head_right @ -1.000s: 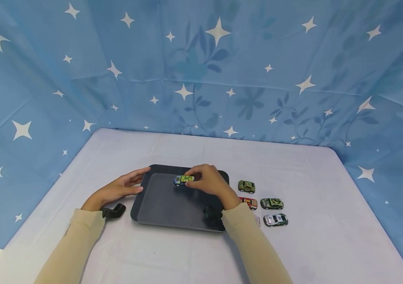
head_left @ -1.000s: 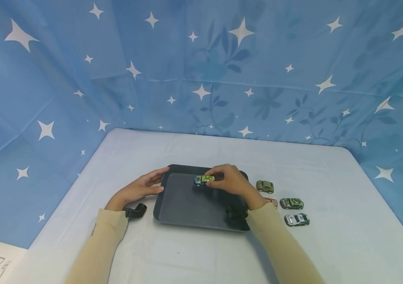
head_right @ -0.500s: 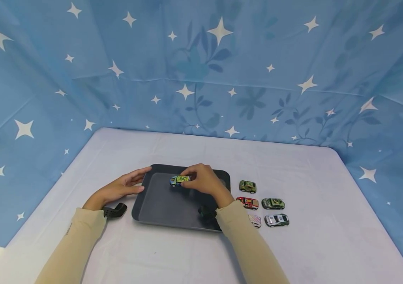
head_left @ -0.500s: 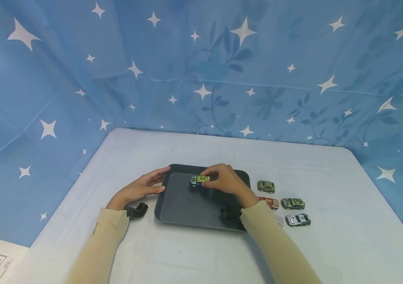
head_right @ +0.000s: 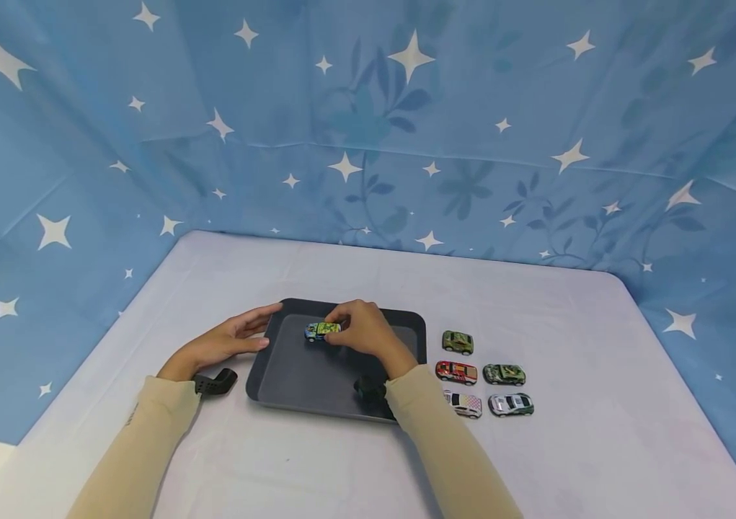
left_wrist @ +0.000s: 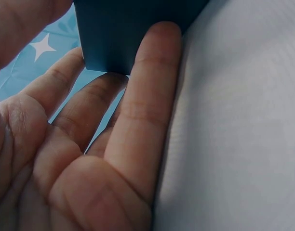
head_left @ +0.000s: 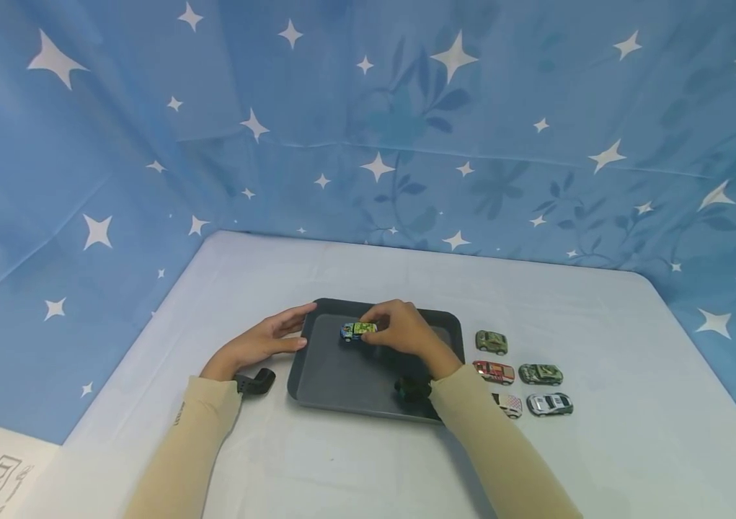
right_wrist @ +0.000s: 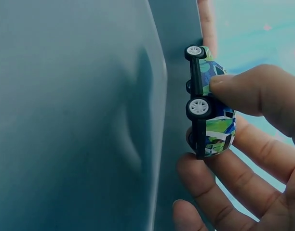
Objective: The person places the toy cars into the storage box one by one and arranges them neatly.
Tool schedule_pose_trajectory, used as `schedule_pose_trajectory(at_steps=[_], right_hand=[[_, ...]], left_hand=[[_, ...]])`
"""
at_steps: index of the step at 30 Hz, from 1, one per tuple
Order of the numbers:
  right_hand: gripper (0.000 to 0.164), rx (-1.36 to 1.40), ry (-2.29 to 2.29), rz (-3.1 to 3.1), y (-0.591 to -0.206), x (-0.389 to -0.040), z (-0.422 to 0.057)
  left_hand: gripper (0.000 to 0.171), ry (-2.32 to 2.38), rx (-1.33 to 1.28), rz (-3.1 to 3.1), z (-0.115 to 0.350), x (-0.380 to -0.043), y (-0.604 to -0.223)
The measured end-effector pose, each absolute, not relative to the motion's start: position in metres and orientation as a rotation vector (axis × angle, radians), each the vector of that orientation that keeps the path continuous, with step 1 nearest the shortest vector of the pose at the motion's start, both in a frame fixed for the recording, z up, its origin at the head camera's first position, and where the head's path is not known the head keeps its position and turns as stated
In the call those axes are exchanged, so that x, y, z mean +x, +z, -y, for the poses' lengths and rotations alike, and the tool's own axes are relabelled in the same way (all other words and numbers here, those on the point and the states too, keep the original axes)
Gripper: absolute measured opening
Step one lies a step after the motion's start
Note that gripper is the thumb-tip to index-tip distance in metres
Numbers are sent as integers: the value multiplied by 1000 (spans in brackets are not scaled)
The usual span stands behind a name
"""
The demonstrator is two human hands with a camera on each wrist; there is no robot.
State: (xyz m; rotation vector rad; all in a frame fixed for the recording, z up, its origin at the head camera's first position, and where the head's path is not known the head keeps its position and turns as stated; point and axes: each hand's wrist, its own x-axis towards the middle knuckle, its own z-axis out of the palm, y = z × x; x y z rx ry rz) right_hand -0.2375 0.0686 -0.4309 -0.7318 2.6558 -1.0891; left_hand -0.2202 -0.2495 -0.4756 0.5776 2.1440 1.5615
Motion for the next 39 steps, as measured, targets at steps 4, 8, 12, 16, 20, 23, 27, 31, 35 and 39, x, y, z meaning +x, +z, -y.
schedule_pose_trajectory(at_steps=[4,8,12,16,20,23,27,31,35,39], right_hand=[[24,-718,-1074,-2667,-430,-238,-64],[23,-719,-1056,-2682,-429,-238,-58],[22,-718,-1038,-2708,-429,-238,-54],[22,-713,-1031,-2724,-429,-236,-49],[21,-676,-1028,-2735,-429,-235,-44],[21,-650,-1024,-2744,-431,-235,-40],[20,-643,-1019,-2754,-432,-235,-36],[20,-647,-1001,-2765,-432,-236,-32],[21,-641,-991,-2771,-432,-236,-28],[22,-630,-982,-2776,-435,-236,-25]], left_hand=[[78,1559,563,-2144,249,-220,-474],[78,1549,565,-2151,249,-220,-474],[78,1549,570,-2148,249,-220,-474],[78,1556,581,-2141,249,-221,-475],[78,1559,575,-2139,249,-221,-475],[78,1555,572,-2142,249,-221,-475],[78,1552,562,-2146,249,-221,-474],[78,1551,542,-2153,249,-220,-474],[78,1554,539,-2152,249,-220,-473],[79,1555,539,-2146,249,-220,-474]])
